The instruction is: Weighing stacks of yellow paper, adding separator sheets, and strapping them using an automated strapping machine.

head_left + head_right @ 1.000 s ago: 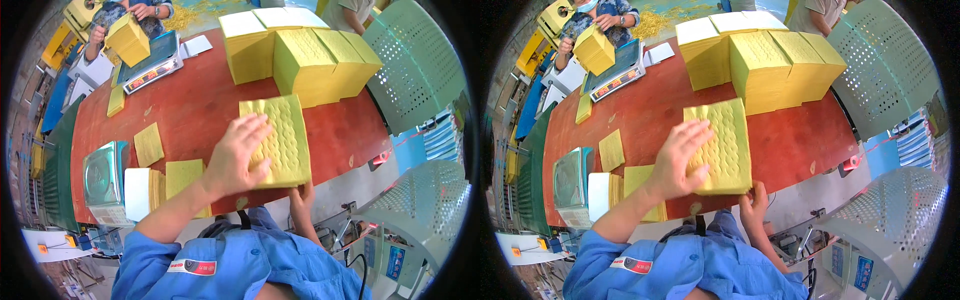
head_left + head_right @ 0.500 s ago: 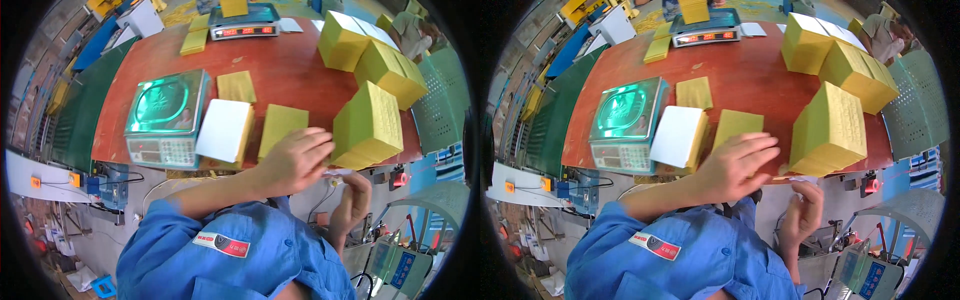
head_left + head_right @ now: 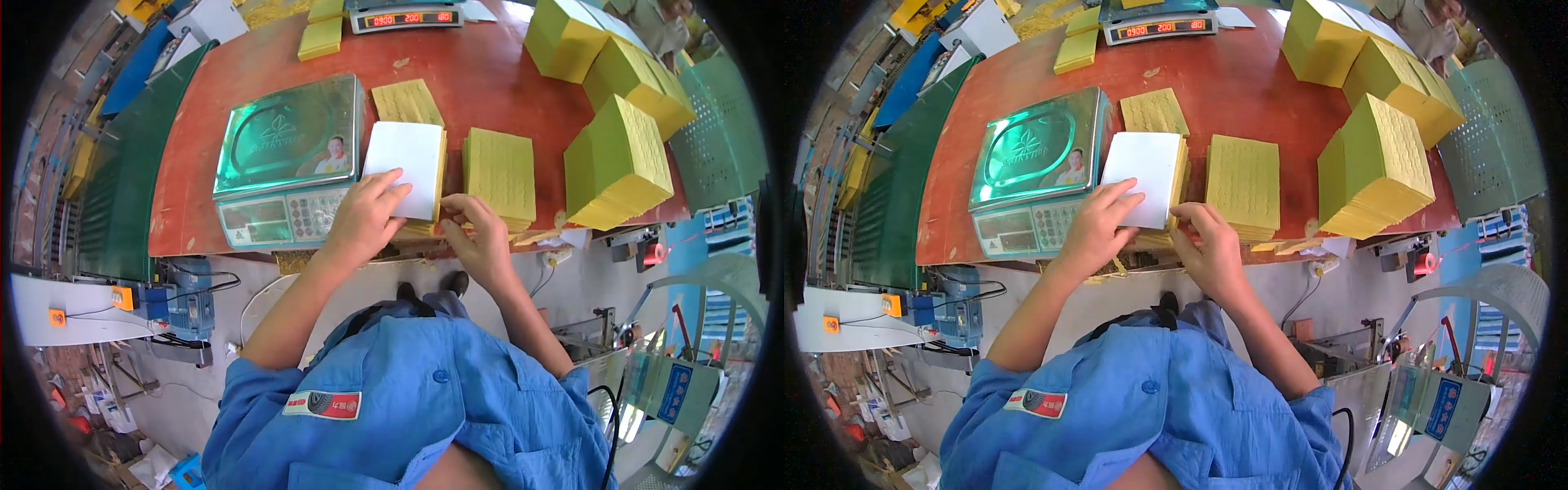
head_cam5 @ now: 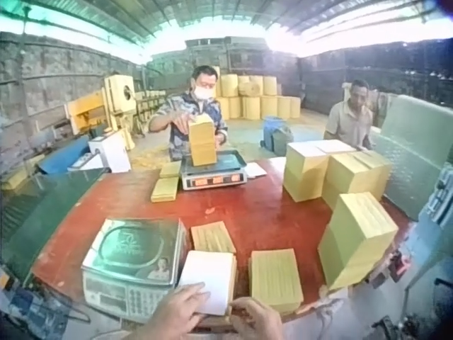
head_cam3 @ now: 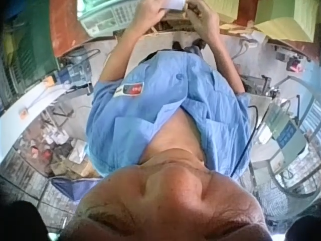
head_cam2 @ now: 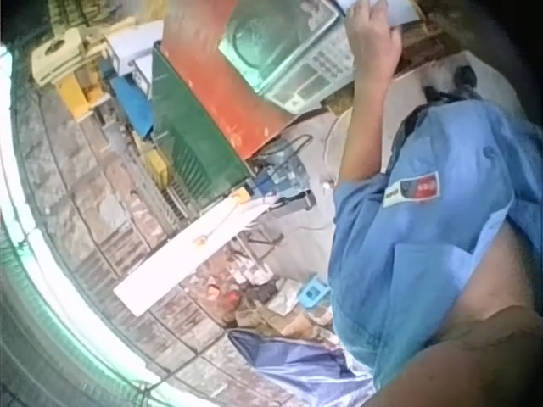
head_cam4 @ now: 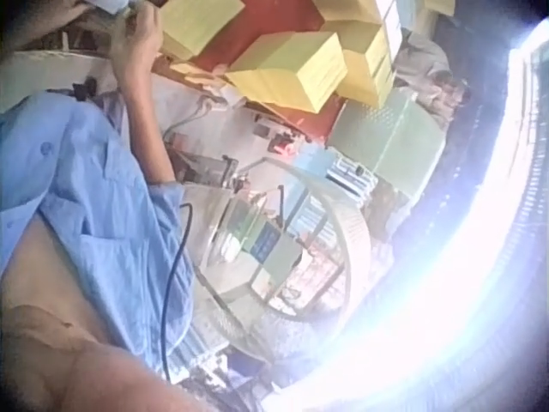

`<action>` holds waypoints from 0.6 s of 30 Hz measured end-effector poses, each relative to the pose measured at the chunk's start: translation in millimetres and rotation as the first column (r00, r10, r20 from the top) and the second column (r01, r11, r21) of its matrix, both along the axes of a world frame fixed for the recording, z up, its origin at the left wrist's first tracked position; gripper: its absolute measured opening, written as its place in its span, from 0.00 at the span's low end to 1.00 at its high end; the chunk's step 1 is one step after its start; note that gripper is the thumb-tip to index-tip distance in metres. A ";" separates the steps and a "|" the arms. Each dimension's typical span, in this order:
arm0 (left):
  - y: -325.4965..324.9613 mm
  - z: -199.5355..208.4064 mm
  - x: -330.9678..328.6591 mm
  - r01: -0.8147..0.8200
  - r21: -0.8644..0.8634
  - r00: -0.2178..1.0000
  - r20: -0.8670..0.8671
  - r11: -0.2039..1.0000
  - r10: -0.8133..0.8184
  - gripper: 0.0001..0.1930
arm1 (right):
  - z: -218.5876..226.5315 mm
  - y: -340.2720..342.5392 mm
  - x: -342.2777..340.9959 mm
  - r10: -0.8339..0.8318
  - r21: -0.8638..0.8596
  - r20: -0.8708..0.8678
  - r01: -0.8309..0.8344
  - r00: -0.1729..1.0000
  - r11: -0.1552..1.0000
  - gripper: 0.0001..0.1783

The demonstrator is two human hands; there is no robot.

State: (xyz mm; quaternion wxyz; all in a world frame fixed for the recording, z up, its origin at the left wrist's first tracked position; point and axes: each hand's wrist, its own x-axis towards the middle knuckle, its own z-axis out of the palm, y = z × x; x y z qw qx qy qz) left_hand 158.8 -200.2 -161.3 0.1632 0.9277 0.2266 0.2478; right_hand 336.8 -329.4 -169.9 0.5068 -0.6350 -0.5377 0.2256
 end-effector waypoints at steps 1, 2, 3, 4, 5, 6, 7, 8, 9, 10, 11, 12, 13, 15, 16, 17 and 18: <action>1.5 -0.6 -0.4 0.008 -0.010 1.000 -0.004 1.000 -0.008 0.26 | -1.9 -1.4 -0.4 -0.012 -0.016 -0.055 0.011 0.998 1.000 0.14; 4.3 0.2 -2.9 0.029 -0.035 1.000 -0.003 0.999 -0.029 0.24 | -1.5 -1.9 -2.9 -0.032 -0.019 -0.064 0.031 0.997 0.999 0.14; 6.6 1.0 -4.9 0.051 -0.059 0.999 -0.001 0.997 -0.051 0.23 | -3.0 -2.9 -4.1 -0.039 -0.023 -0.066 0.037 0.997 0.999 0.14; 8.6 1.9 -5.9 0.057 -0.061 0.998 -0.004 0.996 -0.058 0.23 | -4.9 -4.1 -5.0 -0.050 -0.038 -0.084 0.047 0.995 0.998 0.14; 10.1 3.0 -5.9 0.062 -0.082 0.998 0.005 0.995 -0.062 0.21 | -6.9 -5.7 -5.5 -0.064 -0.055 -0.104 0.058 0.993 0.997 0.15; 11.3 3.9 -6.4 0.067 -0.101 0.998 0.014 0.993 -0.066 0.19 | -8.2 -6.5 -6.8 -0.073 -0.058 -0.109 0.067 0.991 0.996 0.15; 12.6 4.9 -7.9 0.075 -0.103 0.997 0.009 0.992 -0.074 0.19 | -9.1 -6.5 -9.0 -0.087 -0.056 -0.155 0.080 0.984 0.995 0.14; 14.7 5.3 -7.5 0.079 -0.137 0.997 0.010 0.987 -0.078 0.18 | -10.6 -6.5 -8.7 -0.103 -0.053 -0.199 0.094 0.974 0.994 0.14; 16.4 5.8 -6.9 0.081 -0.170 0.997 0.011 0.982 -0.081 0.16 | -12.5 -7.0 -8.0 -0.112 -0.052 -0.201 0.104 0.973 0.993 0.14; 17.4 6.5 -6.2 0.090 -0.167 0.996 0.009 0.982 -0.090 0.16 | -14.6 -7.6 -7.3 -0.115 -0.056 -0.227 0.105 0.967 0.993 0.14; 17.7 6.9 -6.9 0.092 -0.177 0.996 0.020 0.980 -0.090 0.14 | -17.1 -8.0 -7.6 -0.117 -0.061 -0.254 0.105 0.960 0.993 0.14; 17.6 7.6 -7.1 0.094 -0.186 0.995 0.032 0.978 -0.090 0.12 | -19.2 -8.5 -7.4 -0.124 -0.058 -0.258 0.113 0.958 0.992 0.14; 17.9 5.4 -7.2 0.101 -0.181 0.995 0.029 0.978 -0.097 0.12 | -21.1 -8.7 -7.0 -0.123 -0.087 -0.301 0.102 0.946 0.991 0.13; 18.7 -0.3 -9.8 0.031 -0.285 0.994 0.108 0.958 0.000 0.06 | -20.1 -6.0 -6.9 -0.116 -0.106 -0.346 0.084 0.931 0.991 0.12; 16.7 -0.4 -9.8 0.031 -0.277 0.994 0.106 0.960 -0.002 0.06 | -16.7 -4.3 -6.9 -0.084 -0.106 -0.378 0.048 0.922 0.993 0.13; 12.6 -0.6 -7.5 -0.024 -0.338 0.981 0.173 0.941 0.087 0.05 | -11.2 -2.3 -7.4 -0.053 -0.106 -0.409 0.011 0.911 0.994 0.13; 8.7 -0.9 -5.3 -0.073 -0.400 0.956 0.233 0.913 0.179 0.04 | -2.7 1.1 -8.2 -0.050 -0.099 -0.410 0.010 0.911 0.995 0.13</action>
